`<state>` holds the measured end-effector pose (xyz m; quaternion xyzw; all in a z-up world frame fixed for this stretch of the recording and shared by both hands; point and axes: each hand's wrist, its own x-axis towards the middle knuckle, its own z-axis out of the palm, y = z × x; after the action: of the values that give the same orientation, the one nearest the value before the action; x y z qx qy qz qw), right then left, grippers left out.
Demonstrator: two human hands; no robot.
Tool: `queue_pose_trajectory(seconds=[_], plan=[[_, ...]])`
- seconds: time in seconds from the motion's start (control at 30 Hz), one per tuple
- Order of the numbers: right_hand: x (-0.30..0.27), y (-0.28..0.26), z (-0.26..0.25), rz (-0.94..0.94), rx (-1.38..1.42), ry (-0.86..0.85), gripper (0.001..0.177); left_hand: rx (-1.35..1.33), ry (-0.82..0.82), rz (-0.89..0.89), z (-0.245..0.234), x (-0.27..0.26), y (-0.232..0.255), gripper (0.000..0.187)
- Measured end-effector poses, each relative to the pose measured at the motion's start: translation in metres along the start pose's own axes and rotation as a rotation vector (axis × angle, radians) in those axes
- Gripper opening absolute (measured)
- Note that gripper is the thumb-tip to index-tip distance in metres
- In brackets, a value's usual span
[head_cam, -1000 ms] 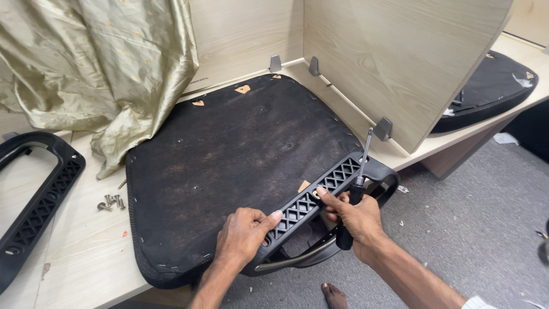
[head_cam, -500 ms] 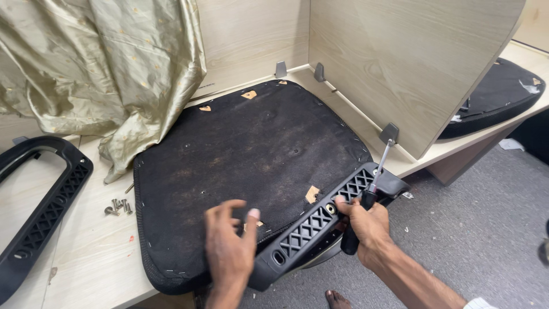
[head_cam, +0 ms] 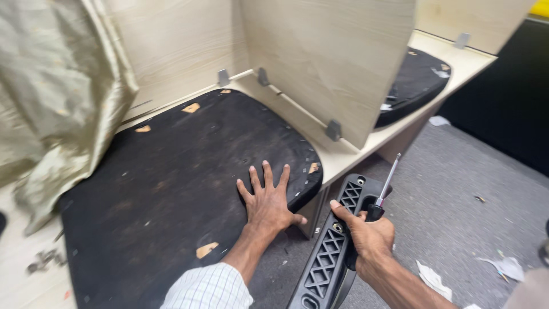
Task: The person assembles a chair by attaching the seat base to the gas lift and then securing the armrests to the seat cushion using a screwdriver and screws.
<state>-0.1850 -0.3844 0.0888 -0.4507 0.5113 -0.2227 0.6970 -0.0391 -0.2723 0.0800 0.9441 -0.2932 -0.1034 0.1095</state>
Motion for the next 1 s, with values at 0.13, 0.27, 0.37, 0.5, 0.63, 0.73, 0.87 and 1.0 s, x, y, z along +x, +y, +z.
queue_pose_trajectory(seconds=[0.13,0.27,0.37,0.5,0.63,0.73,0.87,1.0], plan=[[0.019,-0.005,-0.015,-0.023,-0.003,-0.002,0.04,0.143,-0.017,0.126,0.0,0.028,0.022,0.14],[0.037,-0.005,-0.019,-0.063,0.009,0.001,0.043,0.21,-0.023,0.18,0.008,0.044,0.039,0.126],[0.05,-0.009,-0.018,-0.08,-0.07,0.016,0.043,0.258,0.109,0.275,0.017,0.051,0.048,0.104],[0.067,-0.018,-0.014,-0.096,-0.146,0.056,0.045,0.195,0.127,0.267,0.024,0.051,0.052,0.092],[0.077,-0.028,-0.01,-0.104,-0.151,0.051,0.046,0.059,0.129,0.321,0.02,0.047,0.053,0.089],[0.081,-0.033,-0.009,-0.09,-0.15,0.044,0.044,-0.025,0.055,0.366,0.018,0.038,0.054,0.074],[0.079,-0.033,-0.007,-0.109,-0.198,0.047,0.042,-0.145,0.081,0.52,0.012,0.015,0.044,0.057],[0.073,-0.028,-0.008,-0.123,-0.215,0.066,0.043,-0.198,0.065,0.626,0.014,-0.017,0.03,0.042]])
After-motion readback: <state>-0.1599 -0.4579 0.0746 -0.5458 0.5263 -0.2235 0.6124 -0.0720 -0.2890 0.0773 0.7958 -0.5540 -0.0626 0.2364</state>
